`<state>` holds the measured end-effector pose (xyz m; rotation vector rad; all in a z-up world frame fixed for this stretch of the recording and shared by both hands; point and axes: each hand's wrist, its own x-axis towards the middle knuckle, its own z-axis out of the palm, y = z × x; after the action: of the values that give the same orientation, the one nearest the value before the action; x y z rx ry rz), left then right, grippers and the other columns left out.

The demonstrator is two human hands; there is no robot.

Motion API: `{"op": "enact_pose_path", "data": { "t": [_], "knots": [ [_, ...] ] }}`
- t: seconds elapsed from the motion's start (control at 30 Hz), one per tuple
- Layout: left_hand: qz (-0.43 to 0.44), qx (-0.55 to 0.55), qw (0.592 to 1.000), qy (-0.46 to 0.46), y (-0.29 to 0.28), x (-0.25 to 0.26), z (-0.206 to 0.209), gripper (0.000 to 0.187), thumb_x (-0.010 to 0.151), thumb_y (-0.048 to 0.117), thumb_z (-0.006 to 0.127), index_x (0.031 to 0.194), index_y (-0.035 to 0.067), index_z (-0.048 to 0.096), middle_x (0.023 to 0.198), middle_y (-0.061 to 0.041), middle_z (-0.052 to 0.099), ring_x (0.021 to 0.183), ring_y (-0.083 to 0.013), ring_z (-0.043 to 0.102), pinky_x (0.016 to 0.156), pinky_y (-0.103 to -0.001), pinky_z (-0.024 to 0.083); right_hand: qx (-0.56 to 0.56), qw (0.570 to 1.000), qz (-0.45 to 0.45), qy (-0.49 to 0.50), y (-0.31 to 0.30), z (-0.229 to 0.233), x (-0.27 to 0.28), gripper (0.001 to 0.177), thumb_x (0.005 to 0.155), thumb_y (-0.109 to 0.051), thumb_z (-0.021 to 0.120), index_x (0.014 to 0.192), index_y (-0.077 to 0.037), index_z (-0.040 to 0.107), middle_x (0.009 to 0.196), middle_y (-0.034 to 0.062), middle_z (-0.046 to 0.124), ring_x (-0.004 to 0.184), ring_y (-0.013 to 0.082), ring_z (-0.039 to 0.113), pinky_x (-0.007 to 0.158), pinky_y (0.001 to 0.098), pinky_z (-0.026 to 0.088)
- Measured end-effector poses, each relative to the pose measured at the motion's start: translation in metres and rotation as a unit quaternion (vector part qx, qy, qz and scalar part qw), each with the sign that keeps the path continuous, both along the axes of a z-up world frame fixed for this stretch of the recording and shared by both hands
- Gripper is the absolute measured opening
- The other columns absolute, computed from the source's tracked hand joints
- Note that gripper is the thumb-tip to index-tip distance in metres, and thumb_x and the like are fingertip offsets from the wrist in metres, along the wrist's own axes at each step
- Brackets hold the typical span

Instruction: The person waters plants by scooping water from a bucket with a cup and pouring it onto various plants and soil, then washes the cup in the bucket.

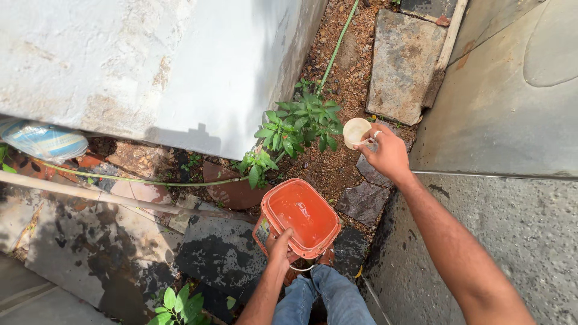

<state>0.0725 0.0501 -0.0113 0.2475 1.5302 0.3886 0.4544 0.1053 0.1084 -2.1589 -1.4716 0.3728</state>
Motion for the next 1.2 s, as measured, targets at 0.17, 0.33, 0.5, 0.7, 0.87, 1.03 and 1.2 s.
{"op": "enact_pose_path", "data": {
  "t": [0.17,0.33,0.5,0.7,0.87,1.03,1.2],
  "knots": [
    [-0.029,-0.001,0.999,0.017,0.011,0.036,-0.003,0.050,0.083,0.015,0.072,0.130,0.012,0.057,0.109,-0.015,0.072,0.083,-0.0306,0.076,0.062,-0.046,0.066,-0.078,0.997,-0.005,-0.004,-0.033,-0.021,0.049,0.035,0.079,-0.035,0.084,0.098,-0.008,0.073,0.131,0.0104,0.068,0.111,0.0346,0.068,0.091,0.0456,0.055],
    [-0.023,0.026,0.999,-0.012,0.016,0.066,-0.007,0.049,0.078,0.011,0.071,0.125,0.011,0.059,0.106,-0.012,0.073,0.080,-0.0264,0.077,0.060,-0.043,0.068,-0.164,0.986,0.009,-0.034,-0.026,-0.023,0.061,0.040,0.080,-0.041,0.081,0.105,-0.011,0.073,0.121,0.0107,0.071,0.105,0.0344,0.069,0.091,0.0464,0.055],
    [-0.055,0.024,0.998,0.002,0.021,0.092,-0.014,0.049,0.077,0.010,0.073,0.124,0.010,0.059,0.103,-0.009,0.071,0.078,-0.0237,0.075,0.059,-0.040,0.065,-0.098,0.977,0.091,-0.165,0.020,-0.013,0.041,0.030,0.080,-0.032,0.081,0.101,-0.013,0.073,0.101,0.0097,0.070,0.093,0.0285,0.069,0.085,0.0446,0.047],
    [-0.065,0.037,0.997,-0.006,0.023,0.102,-0.021,0.048,0.076,0.007,0.073,0.122,0.010,0.059,0.101,-0.010,0.072,0.078,-0.0216,0.075,0.056,-0.036,0.064,-0.001,0.973,0.105,-0.205,0.054,0.013,0.028,0.035,0.078,-0.027,0.082,0.106,-0.010,0.069,0.109,0.0109,0.069,0.097,0.0271,0.068,0.084,0.0461,0.046],
    [-0.066,0.084,0.992,-0.062,0.017,0.087,-0.018,0.037,0.077,0.004,0.071,0.113,0.002,0.066,0.095,-0.008,0.070,0.078,-0.0189,0.069,0.063,-0.035,0.058,0.020,0.993,0.109,-0.045,0.028,0.009,0.022,0.030,0.076,-0.023,0.083,0.096,-0.011,0.065,0.122,0.0089,0.070,0.100,0.0313,0.069,0.080,0.0457,0.052],
    [-0.079,0.106,0.987,-0.089,0.032,0.078,-0.003,0.038,0.076,0.004,0.068,0.114,0.009,0.066,0.097,0.000,0.073,0.086,-0.0132,0.071,0.080,-0.032,0.059,-0.193,0.952,0.152,0.182,-0.006,-0.047,-0.003,0.035,0.075,-0.030,0.086,0.097,-0.011,0.066,0.085,0.0104,0.072,0.077,0.0274,0.071,0.071,0.0411,0.055],
    [-0.135,0.175,0.969,-0.114,0.038,0.063,0.003,0.043,0.080,0.001,0.070,0.121,-0.004,0.063,0.094,-0.010,0.069,0.080,-0.0178,0.066,0.075,-0.034,0.057,-0.251,0.903,0.194,0.291,-0.058,-0.179,-0.069,0.040,0.079,-0.035,0.087,0.097,-0.004,0.069,0.082,0.0107,0.072,0.076,0.0250,0.071,0.069,0.0397,0.054]
  ]
}}
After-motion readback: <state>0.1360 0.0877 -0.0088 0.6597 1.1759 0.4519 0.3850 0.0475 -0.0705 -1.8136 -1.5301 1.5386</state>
